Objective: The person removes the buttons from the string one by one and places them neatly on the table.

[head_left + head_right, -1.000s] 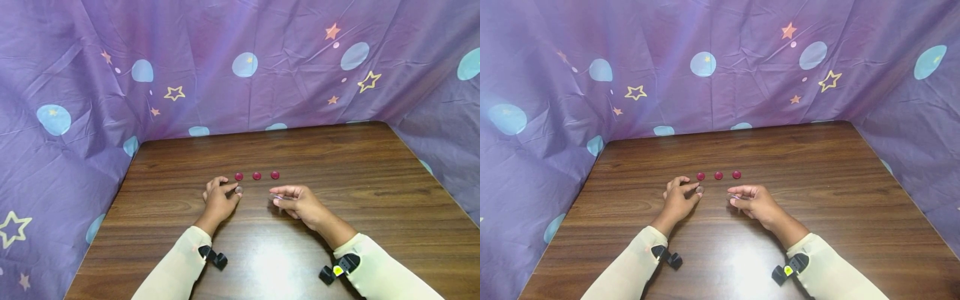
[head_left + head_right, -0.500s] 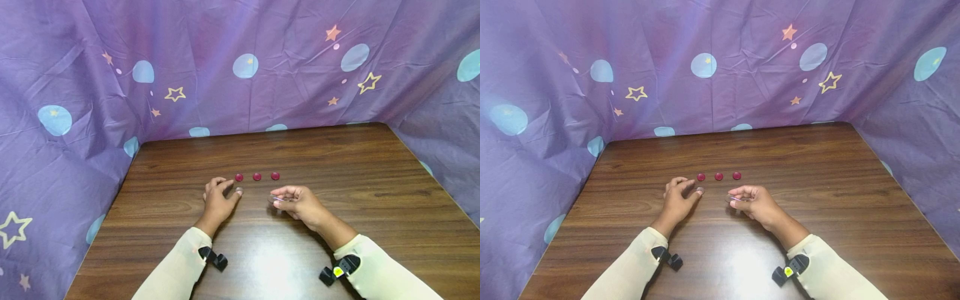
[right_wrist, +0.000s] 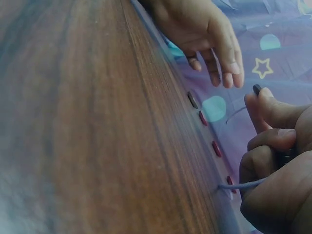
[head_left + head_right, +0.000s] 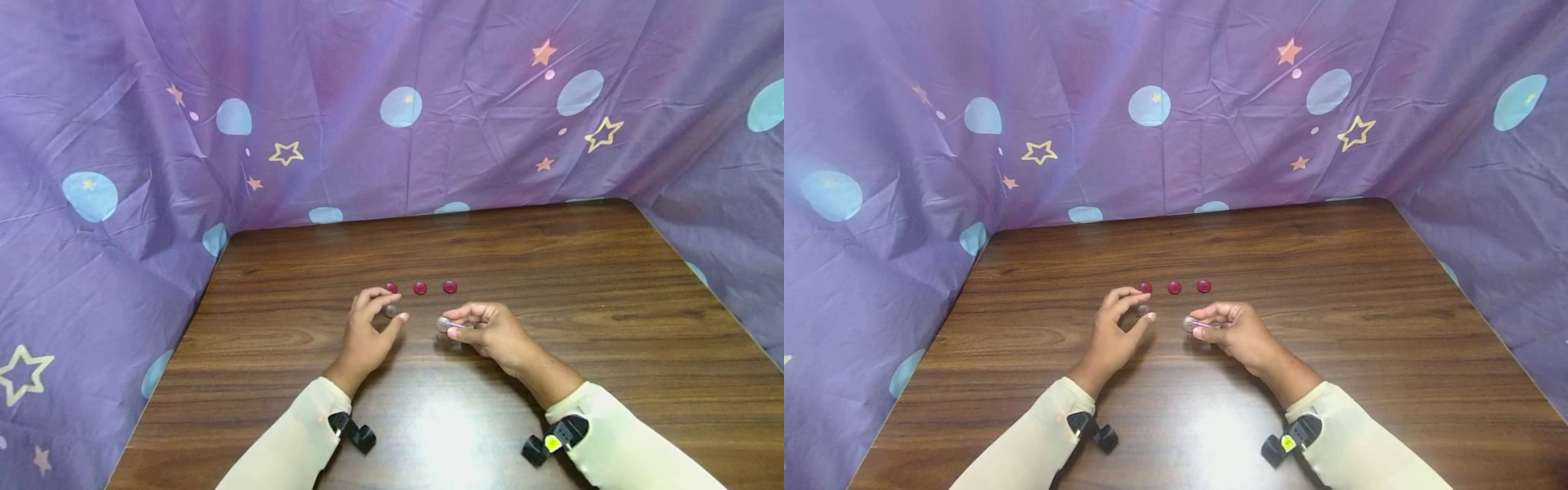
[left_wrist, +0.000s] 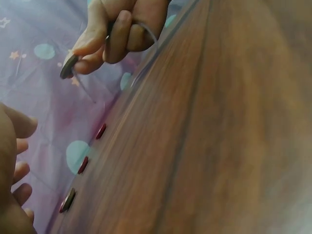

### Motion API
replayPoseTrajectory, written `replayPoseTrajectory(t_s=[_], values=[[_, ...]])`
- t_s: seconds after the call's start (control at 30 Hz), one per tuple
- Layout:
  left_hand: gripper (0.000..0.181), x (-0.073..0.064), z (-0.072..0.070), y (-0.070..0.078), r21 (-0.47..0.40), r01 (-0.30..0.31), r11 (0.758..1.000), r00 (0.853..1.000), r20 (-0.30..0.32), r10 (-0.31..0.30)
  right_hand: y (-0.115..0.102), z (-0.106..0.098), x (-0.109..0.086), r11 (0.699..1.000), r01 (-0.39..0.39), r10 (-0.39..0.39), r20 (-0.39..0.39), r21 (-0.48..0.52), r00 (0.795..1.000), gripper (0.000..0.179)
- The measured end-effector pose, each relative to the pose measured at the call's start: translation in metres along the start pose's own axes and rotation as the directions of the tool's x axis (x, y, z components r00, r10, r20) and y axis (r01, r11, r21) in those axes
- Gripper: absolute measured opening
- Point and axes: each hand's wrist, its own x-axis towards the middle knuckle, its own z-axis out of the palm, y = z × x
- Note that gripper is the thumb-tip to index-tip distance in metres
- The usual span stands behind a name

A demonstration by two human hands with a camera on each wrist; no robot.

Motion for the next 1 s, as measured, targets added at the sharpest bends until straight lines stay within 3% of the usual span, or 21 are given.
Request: replayPoseTrajectory(t_s=[0.37,0.73,1.0], values=[[0.042,-0.007,0.002,0.013,-0.099,-0.078,0.992,0.984,0.155,0.093,0.003,0.002,0.001,0.999,0.014,-0.014,0.002,0.034,1.000,0.026],[0.049,-0.010,0.003,0.015,-0.133,-0.074,0.988,0.964,0.244,0.105,0.004,0.006,0.000,0.999,0.015,-0.016,0.007,0.047,1.000,0.021],[0.046,-0.011,0.006,0.017,-0.135,-0.078,0.988,0.962,0.251,0.110,0.004,0.008,-0.001,0.998,0.008,-0.008,0.004,0.070,1.000,0.019]])
